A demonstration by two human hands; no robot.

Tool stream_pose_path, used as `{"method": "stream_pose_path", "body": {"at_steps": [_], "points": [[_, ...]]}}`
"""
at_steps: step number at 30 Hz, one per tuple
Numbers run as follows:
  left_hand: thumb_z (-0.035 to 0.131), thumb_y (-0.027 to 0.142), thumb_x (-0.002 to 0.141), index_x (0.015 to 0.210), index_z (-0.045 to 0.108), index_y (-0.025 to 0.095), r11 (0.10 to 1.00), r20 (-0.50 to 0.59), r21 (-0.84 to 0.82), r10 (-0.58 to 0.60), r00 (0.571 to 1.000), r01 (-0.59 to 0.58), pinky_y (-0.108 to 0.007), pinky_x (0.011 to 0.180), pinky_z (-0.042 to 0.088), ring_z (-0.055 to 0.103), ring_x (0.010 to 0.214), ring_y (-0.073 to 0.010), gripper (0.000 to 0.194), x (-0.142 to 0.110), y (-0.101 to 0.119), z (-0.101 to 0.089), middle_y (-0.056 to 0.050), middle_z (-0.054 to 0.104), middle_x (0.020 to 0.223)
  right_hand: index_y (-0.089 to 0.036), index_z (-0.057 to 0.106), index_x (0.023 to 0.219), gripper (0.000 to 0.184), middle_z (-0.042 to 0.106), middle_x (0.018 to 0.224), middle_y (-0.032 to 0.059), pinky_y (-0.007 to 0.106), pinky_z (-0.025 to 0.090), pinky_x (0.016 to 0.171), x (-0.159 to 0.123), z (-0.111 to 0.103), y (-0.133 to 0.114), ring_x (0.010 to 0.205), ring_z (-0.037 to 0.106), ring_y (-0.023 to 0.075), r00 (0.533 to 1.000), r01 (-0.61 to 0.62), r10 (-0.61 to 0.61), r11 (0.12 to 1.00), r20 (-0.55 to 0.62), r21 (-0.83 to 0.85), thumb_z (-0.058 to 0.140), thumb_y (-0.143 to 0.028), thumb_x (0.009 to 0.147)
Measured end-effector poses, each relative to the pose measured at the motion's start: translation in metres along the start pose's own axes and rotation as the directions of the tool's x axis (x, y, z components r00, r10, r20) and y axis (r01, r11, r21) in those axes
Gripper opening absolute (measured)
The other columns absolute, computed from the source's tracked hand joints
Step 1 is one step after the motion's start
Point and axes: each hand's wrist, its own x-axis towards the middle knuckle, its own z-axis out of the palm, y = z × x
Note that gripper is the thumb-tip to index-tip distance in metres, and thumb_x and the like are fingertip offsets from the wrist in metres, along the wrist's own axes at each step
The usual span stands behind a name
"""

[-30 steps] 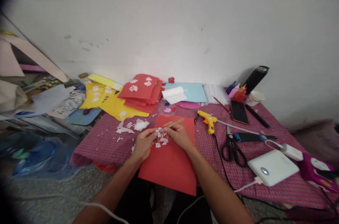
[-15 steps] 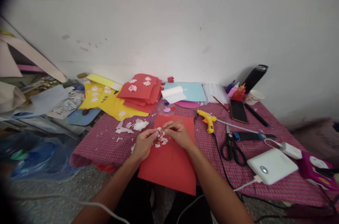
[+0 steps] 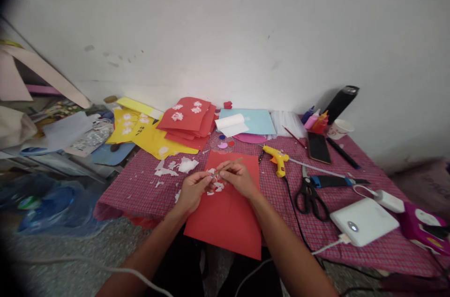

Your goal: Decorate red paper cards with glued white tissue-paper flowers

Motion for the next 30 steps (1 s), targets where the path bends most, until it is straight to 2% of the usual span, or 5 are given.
{"method": "stream_pose_path", "body": {"at_steps": [7, 12, 17, 24, 30], "points": [[0.075, 0.038, 0.079, 0.098, 0.073, 0.013, 1.0, 0.003, -0.007, -0.001, 1.0, 0.001, -0.025, 0.061, 0.053, 0.067, 0.065, -0.0143, 0.031, 0.001, 0.0, 0.0, -0.006, 0.074, 0.077, -0.018, 0.071, 0.09, 0.024, 0.071, 0.07, 0.0014, 0.024, 0.048, 0.044, 0.001, 0.001, 0.001, 0.045, 0.06, 0.0116, 0.999, -0.048, 0.048, 0.999, -0.013, 0.004, 0.076, -0.04, 0.081], [0.071, 0.034, 0.083, 0.097, 0.073, 0.014, 0.999, 0.034, 0.023, 0.028, 0.999, -0.029, -0.024, 0.061, 0.053, 0.067, 0.067, -0.0136, 0.025, 0.0, -0.001, -0.001, -0.005, 0.073, 0.078, -0.015, 0.069, 0.071, 0.031, 0.07, 0.069, 0.0032, 0.023, 0.049, 0.045, 0.001, 0.003, 0.0, 0.046, 0.06, 0.0107, 0.998, -0.067, 0.066, 0.995, -0.013, -0.073, 0.073, -0.043, 0.085], [0.067, 0.034, 0.084, 0.092, 0.071, 0.014, 0.993, 0.068, 0.102, 0.057, 0.996, -0.064, -0.023, 0.06, 0.052, 0.065, 0.064, -0.0124, 0.021, -0.003, 0.0, -0.001, -0.003, 0.071, 0.076, -0.016, 0.067, 0.073, 0.03, 0.069, 0.065, 0.0026, 0.023, 0.048, 0.043, 0.001, 0.004, 0.0, 0.044, 0.061, 0.0116, 0.997, -0.081, 0.082, 0.995, 0.015, -0.064, 0.071, -0.043, 0.086], [0.064, 0.037, 0.086, 0.091, 0.067, 0.015, 0.983, 0.084, 0.159, 0.083, 0.993, -0.095, -0.026, 0.058, 0.053, 0.064, 0.06, -0.0128, 0.023, -0.008, 0.005, -0.001, -0.003, 0.072, 0.077, -0.018, 0.071, 0.087, 0.019, 0.071, 0.073, 0.0017, 0.022, 0.05, 0.05, -0.001, 0.001, 0.002, 0.052, 0.063, 0.0109, 0.996, -0.023, 0.022, 1.0, 0.082, 0.009, 0.072, -0.037, 0.087], [0.064, 0.036, 0.086, 0.096, 0.069, 0.016, 0.94, 0.107, 0.325, 0.069, 0.992, -0.1, -0.028, 0.062, 0.055, 0.067, 0.065, -0.0154, 0.023, -0.017, 0.026, -0.016, -0.005, 0.074, 0.08, -0.016, 0.079, 0.081, 0.029, 0.073, 0.086, 0.0072, 0.024, 0.05, 0.05, -0.001, 0.0, -0.004, 0.051, 0.063, 0.0103, 0.979, 0.007, 0.008, 0.997, 0.203, -0.073, 0.067, -0.039, 0.091]]}}
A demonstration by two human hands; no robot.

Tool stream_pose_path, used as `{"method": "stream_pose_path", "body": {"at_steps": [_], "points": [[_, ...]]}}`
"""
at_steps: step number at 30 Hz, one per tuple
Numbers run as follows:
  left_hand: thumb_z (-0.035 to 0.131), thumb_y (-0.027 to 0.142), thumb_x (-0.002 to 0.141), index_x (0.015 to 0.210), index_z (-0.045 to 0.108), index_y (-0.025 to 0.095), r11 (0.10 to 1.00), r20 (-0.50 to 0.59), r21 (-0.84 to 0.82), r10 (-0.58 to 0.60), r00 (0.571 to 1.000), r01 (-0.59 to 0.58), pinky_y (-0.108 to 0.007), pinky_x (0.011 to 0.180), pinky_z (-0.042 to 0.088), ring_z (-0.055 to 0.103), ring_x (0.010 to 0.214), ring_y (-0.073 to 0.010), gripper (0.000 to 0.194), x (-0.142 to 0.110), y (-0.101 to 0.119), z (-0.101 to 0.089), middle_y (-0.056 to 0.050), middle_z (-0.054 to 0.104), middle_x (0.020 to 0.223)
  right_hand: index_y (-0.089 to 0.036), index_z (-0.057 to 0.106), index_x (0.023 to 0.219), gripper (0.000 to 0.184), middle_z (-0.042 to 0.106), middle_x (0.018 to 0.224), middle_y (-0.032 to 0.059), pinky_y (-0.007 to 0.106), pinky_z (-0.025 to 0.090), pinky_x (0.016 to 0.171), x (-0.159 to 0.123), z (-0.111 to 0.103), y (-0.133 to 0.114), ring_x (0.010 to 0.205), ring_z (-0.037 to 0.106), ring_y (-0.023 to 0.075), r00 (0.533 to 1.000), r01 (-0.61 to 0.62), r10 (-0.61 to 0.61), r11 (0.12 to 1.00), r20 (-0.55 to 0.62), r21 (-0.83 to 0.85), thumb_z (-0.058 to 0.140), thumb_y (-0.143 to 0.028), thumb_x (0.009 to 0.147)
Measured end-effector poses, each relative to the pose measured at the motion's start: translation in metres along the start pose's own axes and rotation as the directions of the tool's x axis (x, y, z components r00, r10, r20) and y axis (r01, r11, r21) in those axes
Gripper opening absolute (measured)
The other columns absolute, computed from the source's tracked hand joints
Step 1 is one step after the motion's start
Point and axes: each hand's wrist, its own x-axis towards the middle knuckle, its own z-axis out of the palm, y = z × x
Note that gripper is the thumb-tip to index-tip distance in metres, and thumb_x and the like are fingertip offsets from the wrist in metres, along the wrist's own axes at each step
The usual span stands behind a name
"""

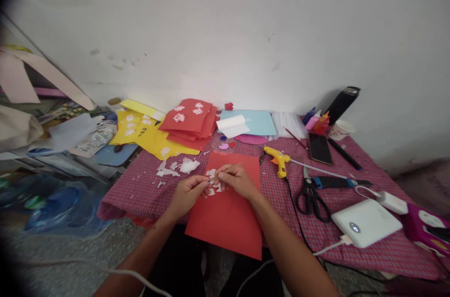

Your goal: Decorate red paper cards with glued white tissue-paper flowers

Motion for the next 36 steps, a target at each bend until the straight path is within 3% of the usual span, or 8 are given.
{"method": "stream_pose_path", "body": {"at_steps": [6, 12, 15, 18, 22, 26, 30, 36], "points": [[0.064, 0.037, 0.086, 0.094, 0.07, 0.016, 0.997, 0.002, 0.081, -0.016, 1.0, 0.016, -0.026, 0.061, 0.053, 0.065, 0.063, -0.0143, 0.023, -0.006, 0.008, -0.017, -0.004, 0.073, 0.077, -0.015, 0.079, 0.084, 0.034, 0.075, 0.082, 0.0087, 0.024, 0.05, 0.047, 0.001, 0.0, -0.004, 0.05, 0.064, 0.0126, 1.0, 0.022, -0.022, 1.0, 0.004, 0.013, 0.063, -0.045, 0.092], [0.067, 0.039, 0.083, 0.095, 0.071, 0.017, 0.993, -0.136, 0.101, -0.041, 0.99, 0.055, -0.028, 0.061, 0.053, 0.067, 0.066, -0.0175, 0.025, -0.001, 0.01, -0.031, -0.006, 0.074, 0.082, -0.017, 0.074, 0.082, 0.028, 0.073, 0.07, 0.0053, 0.025, 0.047, 0.045, 0.002, -0.005, -0.002, 0.046, 0.056, 0.0122, 0.951, 0.052, -0.015, 0.993, -0.308, 0.11, 0.067, -0.043, 0.087], [0.065, 0.036, 0.085, 0.099, 0.074, 0.022, 0.948, -0.188, 0.317, 0.1, 0.977, -0.036, -0.033, 0.072, 0.054, 0.069, 0.079, -0.0217, 0.022, 0.004, 0.01, -0.03, -0.006, 0.076, 0.089, -0.017, 0.073, 0.087, 0.027, 0.073, 0.07, 0.0049, 0.025, 0.044, 0.043, 0.003, -0.007, 0.0, 0.046, 0.054, 0.0125, 0.916, 0.038, 0.029, 0.987, -0.401, 0.156, 0.066, -0.043, 0.086], [0.06, 0.029, 0.089, 0.104, 0.074, 0.025, 0.841, -0.061, 0.501, 0.272, 0.96, -0.206, -0.038, 0.092, 0.05, 0.068, 0.097, -0.0242, 0.021, 0.007, 0.007, -0.019, -0.007, 0.075, 0.104, -0.016, 0.073, 0.091, 0.028, 0.074, 0.071, 0.0056, 0.026, 0.044, 0.044, 0.004, -0.007, 0.001, 0.046, 0.054, 0.0133, 0.917, 0.016, 0.047, 0.988, -0.397, 0.156, 0.067, -0.043, 0.086], [0.06, 0.023, 0.089, 0.117, 0.071, 0.025, 0.786, 0.06, 0.525, 0.347, 0.936, -0.326, -0.04, 0.105, 0.043, 0.062, 0.116, -0.0249, 0.031, 0.004, 0.0, -0.011, -0.008, 0.07, 0.124, -0.016, 0.073, 0.09, 0.025, 0.073, 0.07, 0.0055, 0.025, 0.042, 0.044, 0.004, -0.007, 0.0, 0.046, 0.054, 0.0131, 0.916, 0.024, 0.037, 0.989, -0.401, 0.146, 0.066, -0.04, 0.086], [0.055, 0.021, 0.091, 0.105, 0.073, 0.024, 0.737, -0.014, 0.602, 0.394, 0.919, -0.307, -0.037, 0.1, 0.046, 0.064, 0.108, -0.0229, 0.024, 0.006, -0.004, -0.037, -0.007, 0.073, 0.111, -0.016, 0.074, 0.088, 0.021, 0.072, 0.07, 0.0051, 0.025, 0.041, 0.044, 0.004, -0.007, 0.0, 0.047, 0.053, 0.0125, 0.922, 0.019, 0.028, 0.993, -0.386, 0.117, 0.068, -0.036, 0.085], [0.051, 0.018, 0.089, 0.101, 0.071, 0.02, 0.604, -0.105, 0.778, 0.393, 0.914, -0.17, -0.037, 0.09, 0.049, 0.064, 0.097, -0.0238, 0.023, 0.021, -0.004, -0.077, -0.009, 0.072, 0.101, -0.018, 0.072, 0.087, 0.015, 0.07, 0.069, 0.002, 0.024, 0.041, 0.045, 0.002, -0.007, 0.003, 0.049, 0.054, 0.0119, 0.926, 0.007, 0.037, 0.993, -0.375, 0.116, 0.073, -0.031, 0.08], [0.051, 0.015, 0.086, 0.102, 0.071, 0.018, 0.416, 0.021, 0.892, 0.345, 0.938, -0.173, -0.04, 0.091, 0.046, 0.062, 0.098, -0.0268, 0.026, 0.039, -0.002, -0.098, -0.011, 0.071, 0.102, -0.018, 0.07, 0.085, 0.015, 0.067, 0.068, 0.0008, 0.024, 0.039, 0.046, 0.002, -0.008, 0.003, 0.049, 0.053, 0.0118, 0.93, -0.011, 0.04, 0.997, -0.366, 0.081, 0.072, -0.032, 0.081]]}}
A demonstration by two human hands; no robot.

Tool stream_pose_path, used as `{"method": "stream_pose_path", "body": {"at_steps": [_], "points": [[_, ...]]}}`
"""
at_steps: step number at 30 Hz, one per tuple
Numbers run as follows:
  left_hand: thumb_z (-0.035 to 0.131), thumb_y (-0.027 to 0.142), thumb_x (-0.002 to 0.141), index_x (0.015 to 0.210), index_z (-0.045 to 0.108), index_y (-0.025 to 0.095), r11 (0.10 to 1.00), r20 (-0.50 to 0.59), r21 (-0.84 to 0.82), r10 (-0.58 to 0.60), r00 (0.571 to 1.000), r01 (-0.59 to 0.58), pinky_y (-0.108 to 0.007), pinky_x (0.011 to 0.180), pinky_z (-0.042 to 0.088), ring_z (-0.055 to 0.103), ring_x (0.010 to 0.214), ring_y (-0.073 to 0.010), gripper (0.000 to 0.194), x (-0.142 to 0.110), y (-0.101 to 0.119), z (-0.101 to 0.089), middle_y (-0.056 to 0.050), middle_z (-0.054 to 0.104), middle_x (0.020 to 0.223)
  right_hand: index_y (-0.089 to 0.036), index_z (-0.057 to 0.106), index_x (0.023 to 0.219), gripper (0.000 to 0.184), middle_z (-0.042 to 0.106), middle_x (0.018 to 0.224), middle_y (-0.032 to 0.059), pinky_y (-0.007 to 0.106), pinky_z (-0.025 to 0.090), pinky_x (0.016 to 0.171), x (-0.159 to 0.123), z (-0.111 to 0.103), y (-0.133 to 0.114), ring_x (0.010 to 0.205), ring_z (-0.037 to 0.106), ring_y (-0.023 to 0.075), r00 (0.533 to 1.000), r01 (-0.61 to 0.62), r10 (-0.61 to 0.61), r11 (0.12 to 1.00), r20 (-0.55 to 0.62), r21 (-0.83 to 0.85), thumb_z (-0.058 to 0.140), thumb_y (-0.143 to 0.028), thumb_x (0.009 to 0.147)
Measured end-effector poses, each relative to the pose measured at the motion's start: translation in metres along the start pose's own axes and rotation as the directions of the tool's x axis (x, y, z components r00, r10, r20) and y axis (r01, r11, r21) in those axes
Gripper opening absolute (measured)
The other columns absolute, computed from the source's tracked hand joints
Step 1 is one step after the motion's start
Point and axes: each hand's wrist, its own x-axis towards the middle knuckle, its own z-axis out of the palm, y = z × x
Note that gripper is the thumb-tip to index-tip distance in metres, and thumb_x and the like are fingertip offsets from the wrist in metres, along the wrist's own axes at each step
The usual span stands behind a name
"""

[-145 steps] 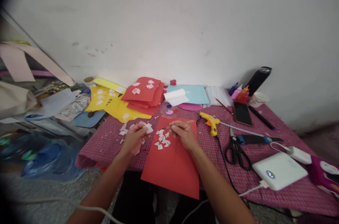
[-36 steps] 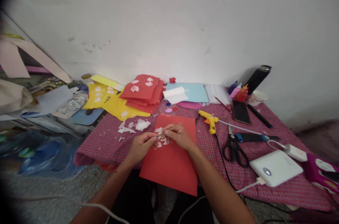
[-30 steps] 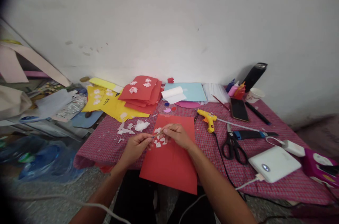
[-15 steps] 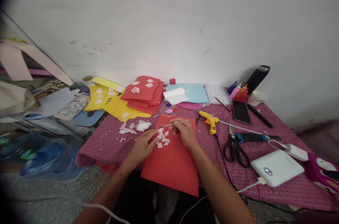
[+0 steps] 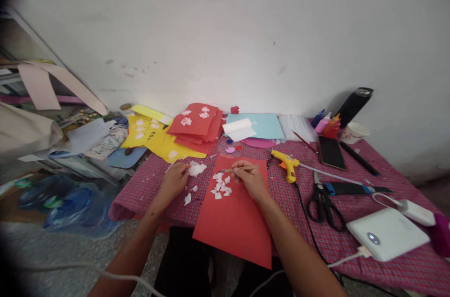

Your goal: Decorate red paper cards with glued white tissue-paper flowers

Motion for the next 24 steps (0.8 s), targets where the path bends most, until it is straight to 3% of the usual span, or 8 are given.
{"method": "stream_pose_path", "body": {"at_steps": [5, 12, 17, 19, 20, 22, 24], "points": [[0.053, 0.015, 0.085, 0.086, 0.071, 0.018, 0.998, 0.072, 0.055, 0.021, 0.997, -0.025, -0.038, 0.085, 0.045, 0.06, 0.091, -0.0254, 0.019, 0.003, 0.001, 0.004, -0.01, 0.069, 0.091, -0.018, 0.07, 0.081, 0.015, 0.066, 0.069, 0.0018, 0.025, 0.04, 0.047, 0.0, 0.0, 0.0, 0.051, 0.052, 0.0123, 1.0, 0.012, -0.011, 1.0, 0.005, -0.028, 0.072, -0.033, 0.08], [0.049, 0.017, 0.089, 0.081, 0.07, 0.019, 0.999, 0.006, 0.031, -0.008, 1.0, 0.007, -0.036, 0.083, 0.044, 0.061, 0.087, -0.0242, 0.022, 0.003, -0.006, 0.003, -0.009, 0.069, 0.085, -0.018, 0.07, 0.084, 0.016, 0.066, 0.068, 0.0013, 0.025, 0.039, 0.046, -0.001, 0.0, -0.001, 0.05, 0.053, 0.0126, 1.0, -0.008, 0.008, 0.999, -0.001, -0.032, 0.073, -0.033, 0.079], [0.055, 0.023, 0.088, 0.086, 0.072, 0.018, 0.97, -0.066, -0.196, -0.156, 0.986, 0.14, -0.034, 0.081, 0.045, 0.062, 0.087, -0.0225, 0.018, 0.002, -0.005, -0.005, -0.008, 0.071, 0.089, -0.018, 0.07, 0.083, 0.015, 0.066, 0.068, 0.0017, 0.025, 0.039, 0.047, -0.001, 0.001, -0.003, 0.051, 0.053, 0.0128, 1.0, 0.001, -0.001, 0.999, 0.004, -0.034, 0.072, -0.032, 0.08], [0.06, 0.028, 0.085, 0.086, 0.072, 0.018, 0.874, -0.054, -0.423, -0.286, 0.957, 0.238, -0.031, 0.074, 0.045, 0.063, 0.081, -0.0196, 0.016, 0.0, 0.002, -0.006, -0.005, 0.071, 0.086, -0.018, 0.07, 0.083, 0.016, 0.066, 0.068, 0.0017, 0.025, 0.04, 0.047, -0.002, 0.002, -0.003, 0.051, 0.052, 0.013, 1.0, 0.004, -0.004, 1.0, 0.001, -0.03, 0.072, -0.033, 0.079], [0.064, 0.031, 0.082, 0.085, 0.072, 0.018, 0.779, -0.018, -0.559, -0.354, 0.935, 0.285, -0.029, 0.07, 0.045, 0.062, 0.076, -0.0177, 0.015, -0.001, 0.008, -0.006, -0.004, 0.071, 0.083, -0.018, 0.07, 0.083, 0.016, 0.066, 0.067, 0.0016, 0.025, 0.039, 0.046, -0.002, 0.002, -0.003, 0.05, 0.052, 0.013, 1.0, 0.0, 0.0, 1.0, -0.001, -0.02, 0.073, -0.033, 0.079], [0.071, 0.034, 0.075, 0.081, 0.07, 0.017, 0.486, 0.108, -0.802, -0.455, 0.884, 0.347, -0.025, 0.063, 0.045, 0.061, 0.066, -0.0141, 0.018, -0.003, 0.023, -0.003, -0.001, 0.068, 0.075, -0.019, 0.069, 0.083, 0.017, 0.066, 0.066, 0.0009, 0.025, 0.039, 0.045, -0.002, 0.003, -0.003, 0.049, 0.052, 0.0127, 1.0, -0.016, 0.016, 1.0, 0.001, 0.018, 0.074, -0.033, 0.077], [0.078, 0.035, 0.067, 0.079, 0.067, 0.016, 0.194, 0.247, -0.907, -0.472, 0.846, 0.373, -0.024, 0.061, 0.046, 0.061, 0.063, -0.0126, 0.024, -0.006, 0.042, 0.003, -0.001, 0.067, 0.073, -0.019, 0.069, 0.084, 0.017, 0.065, 0.065, 0.0002, 0.024, 0.038, 0.045, -0.003, 0.003, -0.003, 0.049, 0.051, 0.0124, 0.999, -0.03, 0.03, 0.998, 0.014, 0.063, 0.075, -0.033, 0.077]]}}
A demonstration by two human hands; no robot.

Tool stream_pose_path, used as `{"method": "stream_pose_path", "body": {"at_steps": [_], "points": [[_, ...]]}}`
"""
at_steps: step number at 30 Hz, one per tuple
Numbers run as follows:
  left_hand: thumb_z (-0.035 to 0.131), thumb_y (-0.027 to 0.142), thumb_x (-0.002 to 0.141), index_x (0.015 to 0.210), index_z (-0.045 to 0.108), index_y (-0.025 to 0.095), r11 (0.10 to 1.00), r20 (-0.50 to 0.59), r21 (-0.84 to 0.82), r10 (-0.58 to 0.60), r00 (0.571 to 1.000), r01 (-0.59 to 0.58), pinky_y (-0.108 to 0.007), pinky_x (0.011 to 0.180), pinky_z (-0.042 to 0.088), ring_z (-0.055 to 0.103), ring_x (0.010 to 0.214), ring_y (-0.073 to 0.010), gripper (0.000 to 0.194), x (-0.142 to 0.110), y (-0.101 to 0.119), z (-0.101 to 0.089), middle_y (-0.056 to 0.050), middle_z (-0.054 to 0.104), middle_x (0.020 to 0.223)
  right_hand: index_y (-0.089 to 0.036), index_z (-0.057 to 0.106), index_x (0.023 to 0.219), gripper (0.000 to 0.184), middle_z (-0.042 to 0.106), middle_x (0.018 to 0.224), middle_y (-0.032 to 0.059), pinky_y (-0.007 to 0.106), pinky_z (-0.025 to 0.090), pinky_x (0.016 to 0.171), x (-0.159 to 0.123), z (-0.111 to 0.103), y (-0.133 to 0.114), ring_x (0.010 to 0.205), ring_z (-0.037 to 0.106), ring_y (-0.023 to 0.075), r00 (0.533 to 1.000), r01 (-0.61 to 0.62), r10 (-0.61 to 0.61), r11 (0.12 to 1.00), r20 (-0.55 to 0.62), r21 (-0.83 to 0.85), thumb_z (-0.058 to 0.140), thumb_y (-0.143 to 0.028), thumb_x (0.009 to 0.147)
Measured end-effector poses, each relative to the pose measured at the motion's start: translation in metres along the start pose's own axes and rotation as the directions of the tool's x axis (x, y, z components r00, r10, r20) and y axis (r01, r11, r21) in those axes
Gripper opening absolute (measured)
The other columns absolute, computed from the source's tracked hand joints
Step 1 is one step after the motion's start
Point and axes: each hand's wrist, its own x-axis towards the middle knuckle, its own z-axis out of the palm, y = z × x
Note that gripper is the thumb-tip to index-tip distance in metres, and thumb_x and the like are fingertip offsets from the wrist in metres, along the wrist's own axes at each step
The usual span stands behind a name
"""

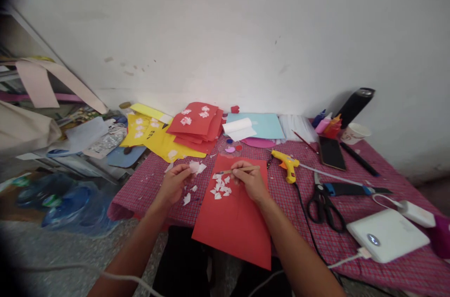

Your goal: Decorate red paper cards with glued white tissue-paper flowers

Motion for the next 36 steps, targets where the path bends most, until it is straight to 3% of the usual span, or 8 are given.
{"method": "stream_pose_path", "body": {"at_steps": [2, 5, 9, 26, 36], "points": [[0.082, 0.033, 0.063, 0.078, 0.066, 0.016, 0.988, 0.043, -0.137, -0.072, 0.996, 0.077, -0.024, 0.06, 0.048, 0.063, 0.063, -0.0126, 0.028, -0.01, -0.004, 0.017, -0.001, 0.068, 0.073, -0.02, 0.068, 0.084, 0.017, 0.066, 0.064, -0.0002, 0.024, 0.038, 0.045, -0.001, 0.0, 0.0, 0.048, 0.051, 0.0122, 1.0, -0.01, 0.01, 0.999, 0.02, 0.035, 0.075, -0.034, 0.077], [0.083, 0.03, 0.064, 0.078, 0.066, 0.015, 0.97, 0.106, -0.21, -0.099, 0.989, 0.119, -0.023, 0.061, 0.049, 0.065, 0.065, -0.0129, 0.027, -0.02, -0.009, 0.037, -0.002, 0.068, 0.072, -0.021, 0.069, 0.085, 0.018, 0.068, 0.066, 0.0001, 0.024, 0.039, 0.046, -0.001, 0.0, 0.0, 0.048, 0.052, 0.0122, 0.999, -0.025, 0.023, 0.998, 0.047, 0.055, 0.076, -0.035, 0.077], [0.084, 0.027, 0.065, 0.077, 0.066, 0.014, 0.953, 0.149, -0.263, -0.113, 0.982, 0.15, -0.024, 0.063, 0.05, 0.067, 0.064, -0.013, 0.025, -0.026, -0.014, 0.048, -0.001, 0.068, 0.069, -0.021, 0.069, 0.088, 0.019, 0.07, 0.068, 0.0008, 0.023, 0.041, 0.047, -0.002, 0.001, 0.001, 0.051, 0.054, 0.012, 0.996, -0.027, 0.023, 0.998, 0.081, 0.049, 0.076, -0.036, 0.079], [0.077, 0.021, 0.071, 0.082, 0.072, 0.013, 0.956, 0.209, -0.269, -0.062, 0.976, 0.118, -0.026, 0.071, 0.05, 0.066, 0.071, -0.0139, 0.015, -0.029, -0.021, 0.049, -0.004, 0.071, 0.076, -0.018, 0.07, 0.088, 0.021, 0.071, 0.07, 0.0021, 0.023, 0.042, 0.048, -0.001, 0.002, 0.0, 0.051, 0.056, 0.0108, 0.994, -0.006, 0.011, 0.999, 0.109, -0.047, 0.076, -0.037, 0.081], [0.073, 0.029, 0.077, 0.089, 0.068, 0.016, 1.0, 0.164, 0.015, 0.013, 0.986, -0.015, -0.022, 0.067, 0.046, 0.06, 0.066, -0.0115, 0.018, -0.025, -0.03, 0.049, 0.0, 0.069, 0.074, -0.017, 0.07, 0.082, 0.021, 0.069, 0.066, 0.0015, 0.022, 0.041, 0.047, 0.0, 0.004, -0.002, 0.05, 0.055, 0.0106, 0.994, -0.011, 0.027, 0.988, 0.11, -0.151, 0.076, -0.037, 0.079]]}}
